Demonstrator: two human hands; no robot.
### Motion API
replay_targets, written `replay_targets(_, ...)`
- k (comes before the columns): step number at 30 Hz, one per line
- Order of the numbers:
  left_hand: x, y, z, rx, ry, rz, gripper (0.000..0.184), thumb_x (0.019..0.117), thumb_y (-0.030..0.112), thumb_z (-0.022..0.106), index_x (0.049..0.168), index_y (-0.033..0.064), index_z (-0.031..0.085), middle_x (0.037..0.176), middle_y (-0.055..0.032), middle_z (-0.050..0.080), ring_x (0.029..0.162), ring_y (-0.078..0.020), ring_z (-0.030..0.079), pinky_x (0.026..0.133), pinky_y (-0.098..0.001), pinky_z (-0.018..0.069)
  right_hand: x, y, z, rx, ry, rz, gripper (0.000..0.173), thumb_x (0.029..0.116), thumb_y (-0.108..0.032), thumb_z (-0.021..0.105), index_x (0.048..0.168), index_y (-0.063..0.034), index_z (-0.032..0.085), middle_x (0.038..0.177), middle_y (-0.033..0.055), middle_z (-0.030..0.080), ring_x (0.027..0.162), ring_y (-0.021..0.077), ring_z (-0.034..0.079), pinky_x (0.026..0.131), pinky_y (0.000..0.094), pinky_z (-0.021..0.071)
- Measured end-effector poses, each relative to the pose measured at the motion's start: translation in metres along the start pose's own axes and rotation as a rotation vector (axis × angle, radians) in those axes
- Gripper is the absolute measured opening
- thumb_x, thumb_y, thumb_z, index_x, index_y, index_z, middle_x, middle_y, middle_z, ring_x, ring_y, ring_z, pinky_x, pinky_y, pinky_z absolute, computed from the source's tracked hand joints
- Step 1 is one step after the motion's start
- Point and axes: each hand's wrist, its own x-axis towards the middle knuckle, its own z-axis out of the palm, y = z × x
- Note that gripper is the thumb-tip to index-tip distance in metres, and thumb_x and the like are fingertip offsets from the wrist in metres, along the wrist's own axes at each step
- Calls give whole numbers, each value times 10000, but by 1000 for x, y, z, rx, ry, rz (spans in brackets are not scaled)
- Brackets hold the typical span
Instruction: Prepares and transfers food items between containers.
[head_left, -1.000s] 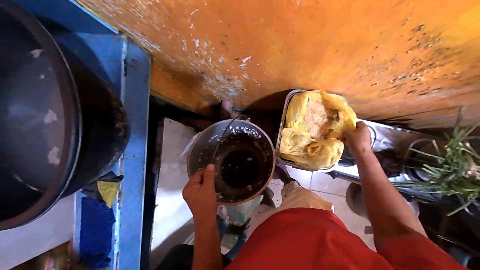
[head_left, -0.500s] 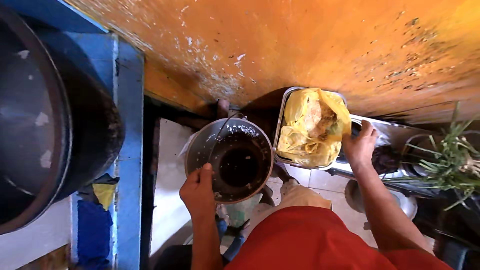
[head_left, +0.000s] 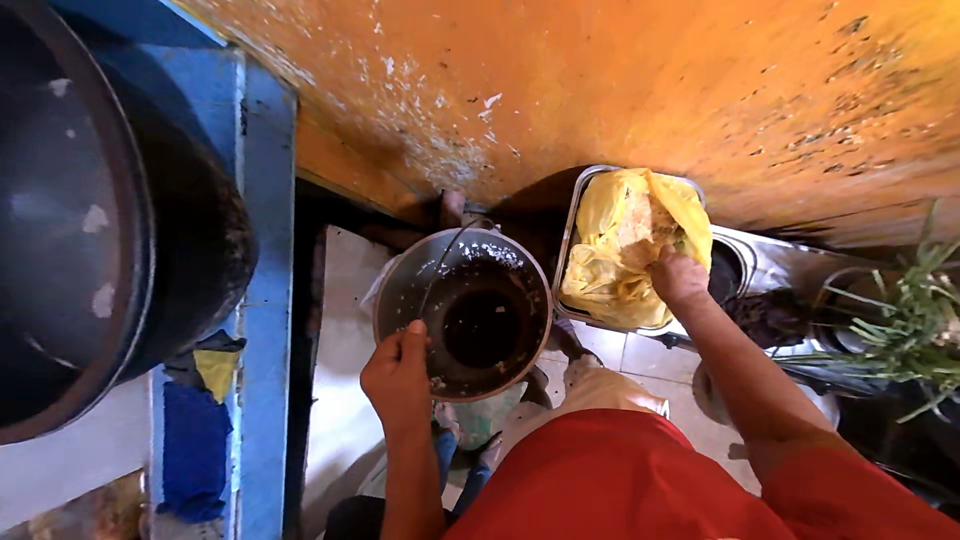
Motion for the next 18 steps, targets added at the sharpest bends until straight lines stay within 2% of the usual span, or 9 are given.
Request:
replay_targets(3,0,1,-1,9,-2,-13,246,1014,207,620,814,69,662,662,116,566,559,76,491,546,-122,406,1,5,0,2,46,1,372,1056,-136,524,1367,67,494,1224,364,617,1111,572,623,858,717,498)
replay_targets(6,0,0,-3,-5,-5,-16,240,1013,206,623,814,75,659,661,119,570,555,74,490,540,-121,409,4,7,-5,-19,7,16,418,1040,-41,508,1433,76,427,1302,380,564,1140,573,609,876,713,499)
replay_targets(7,1,1,-3,5,-4,-19,240,1011,209,626,818,72,664,662,114,574,556,71,492,540,-125,412,3,8,-7,-8,-24,12,448,1048,-84,526,1450,76,412,1310,380,567,1161,574,601,899,719,488)
replay_targets(9,2,3,-5,66,-15,-45,255,1020,233,619,847,57,679,680,94,580,572,60,497,557,-141,420,3,12,-9,27,-64,-28,553,1048,-255,593,1448,83,414,1289,385,584,1170,582,593,924,737,466)
replay_targets(11,3,5,-5,104,-28,-74,271,1028,252,613,882,38,692,701,73,593,577,44,493,566,-161,418,5,19,-7,35,-49,-73,542,1025,-235,630,1452,40,443,1289,377,585,1155,594,589,903,757,459)
replay_targets(13,3,4,-4,69,-16,-65,256,1022,244,619,868,51,685,683,90,585,556,57,484,546,-144,409,5,24,-10,57,-7,-75,511,1035,-176,598,1492,-14,438,1259,375,607,1143,599,596,892,760,461)
replay_targets(16,4,2,-3,24,-3,-45,236,1012,222,635,842,63,673,675,104,586,556,67,499,546,-130,418,4,29,-16,132,50,-101,501,1052,-202,576,1487,4,437,1218,395,615,1122,621,595,891,770,453)
replay_targets(18,5,3,-3,36,-7,-64,241,1017,225,634,842,64,674,675,99,589,560,60,499,546,-135,415,0,30,-20,190,71,-177,463,1047,-182,585,1457,12,493,1243,386,612,1141,612,591,927,772,442)
